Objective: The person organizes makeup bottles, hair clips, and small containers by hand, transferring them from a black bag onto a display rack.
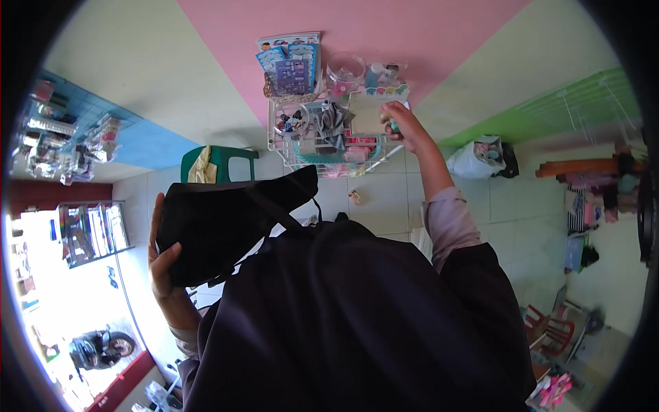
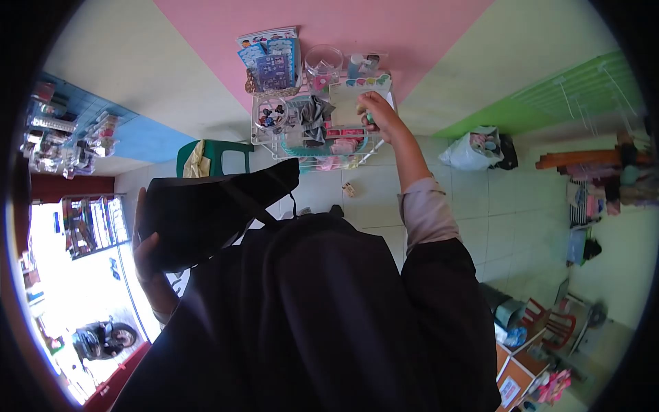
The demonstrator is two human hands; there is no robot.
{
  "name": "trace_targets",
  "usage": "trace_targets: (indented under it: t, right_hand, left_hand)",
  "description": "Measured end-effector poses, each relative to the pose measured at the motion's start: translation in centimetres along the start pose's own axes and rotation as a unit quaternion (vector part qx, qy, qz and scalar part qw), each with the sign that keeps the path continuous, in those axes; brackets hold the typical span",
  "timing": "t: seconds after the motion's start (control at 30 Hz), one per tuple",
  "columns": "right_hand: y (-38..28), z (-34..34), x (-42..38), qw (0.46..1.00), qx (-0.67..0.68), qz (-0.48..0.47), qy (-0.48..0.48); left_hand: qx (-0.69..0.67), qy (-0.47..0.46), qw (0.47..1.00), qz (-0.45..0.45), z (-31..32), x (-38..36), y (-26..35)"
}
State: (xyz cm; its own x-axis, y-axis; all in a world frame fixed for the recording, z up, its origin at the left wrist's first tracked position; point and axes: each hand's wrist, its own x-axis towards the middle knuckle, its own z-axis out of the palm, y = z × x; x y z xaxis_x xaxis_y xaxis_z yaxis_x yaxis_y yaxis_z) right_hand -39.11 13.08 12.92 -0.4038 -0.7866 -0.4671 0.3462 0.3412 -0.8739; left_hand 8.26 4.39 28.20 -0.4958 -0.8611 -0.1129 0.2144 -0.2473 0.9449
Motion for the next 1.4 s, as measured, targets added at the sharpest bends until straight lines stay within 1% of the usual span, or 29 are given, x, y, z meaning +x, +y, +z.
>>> trace_targets:
  t: [0.1, 0.2, 0.3, 0.4, 0.5, 0.53, 0.63, 0.73, 0.83, 0.93, 1.03, 1.13, 1.23, 1.27, 1.3, 1.33, 1.37, 1.4]
  right_hand:
    - [0.5, -0.6, 3.4, 0.994, -0.098, -0.039, 0.022]
    - [1.5, -1.3, 4.6, 0.993, -0.106, -0.054, 0.006]
    - [2.0, -2.1, 5.1, 0.973, -0.202, -0.111, 0.011]
    - [1.9, -3.1, 5.5, 0.937, -0.284, -0.2, 0.03]
    - [0.6, -4.7, 5.0, 0.853, -0.425, -0.295, 0.07]
    - [0.1, -5.3, 4.3, 0.822, -0.491, -0.272, 0.096]
    - [0.2, -6.6, 4.1, 0.778, -0.548, -0.276, 0.136]
    - [1.2, -7.7, 4.8, 0.753, -0.603, -0.232, 0.122]
    - [2.0, -7.7, 4.5, 0.716, -0.622, -0.282, 0.145]
    - [2.8, -7.6, 5.1, 0.708, -0.621, -0.28, 0.185]
    - [3.0, -7.4, 5.3, 0.705, -0.621, -0.276, 0.203]
    - [3.1, -7.5, 5.3, 0.705, -0.624, -0.274, 0.195]
    - [2.7, -7.6, 4.7, 0.716, -0.588, -0.281, 0.248]
    - [2.5, -8.1, 4.9, 0.822, -0.456, -0.233, 0.249]
    - [2.1, -8.8, 5.2, 0.902, -0.311, -0.177, 0.242]
    - [2.0, -9.4, 5.2, 0.954, -0.155, -0.114, 0.228]
    - [1.5, -9.1, 4.2, 0.98, -0.051, -0.11, 0.159]
    - [0.6, -8.4, 2.3, 0.989, 0.054, -0.106, 0.088]
  left_hand:
    - [-0.001, 0.031, 1.0, 0.005, 2.0, -0.8, -0.6]
    - [0.001, 0.065, 0.998, -0.002, 3.7, -1.3, -1.4]
    - [-0.002, 0.082, 0.997, -0.008, 5.1, -1.4, -2.0]
    - [-0.006, 0.084, 0.996, -0.006, 5.9, -1.5, -2.4]
    - [0.018, 0.079, 0.997, -0.013, 6.0, -1.4, -2.6]
    - [0.012, 0.079, 0.997, -0.016, 6.1, -1.3, -2.7]
    - [0.001, 0.077, 0.997, -0.023, 6.5, -1.1, -2.9]
    - [0.004, 0.073, 0.997, -0.024, 6.8, -0.9, -2.9]
    - [0.005, 0.074, 0.997, -0.022, 6.9, -0.7, -2.9]
    - [0.013, 0.063, 0.998, -0.021, 6.7, -0.6, -2.7]
    - [0.022, 0.057, 0.998, -0.021, 6.4, -0.5, -2.7]
    - [0.028, 0.062, 0.998, -0.019, 6.5, -0.2, -2.6]
    - [0.031, 0.07, 0.997, -0.014, 6.7, -0.1, -2.3]
    - [0.03, 0.069, 0.997, -0.014, 6.7, -0.1, -2.2]
    - [0.028, 0.068, 0.997, -0.014, 6.7, -0.1, -2.2]
    - [0.029, 0.067, 0.997, -0.016, 6.6, 0.0, -2.2]
    - [0.03, 0.066, 0.997, -0.017, 6.6, 0.1, -2.2]
    - [0.03, 0.063, 0.997, -0.019, 6.6, 0.2, -2.3]
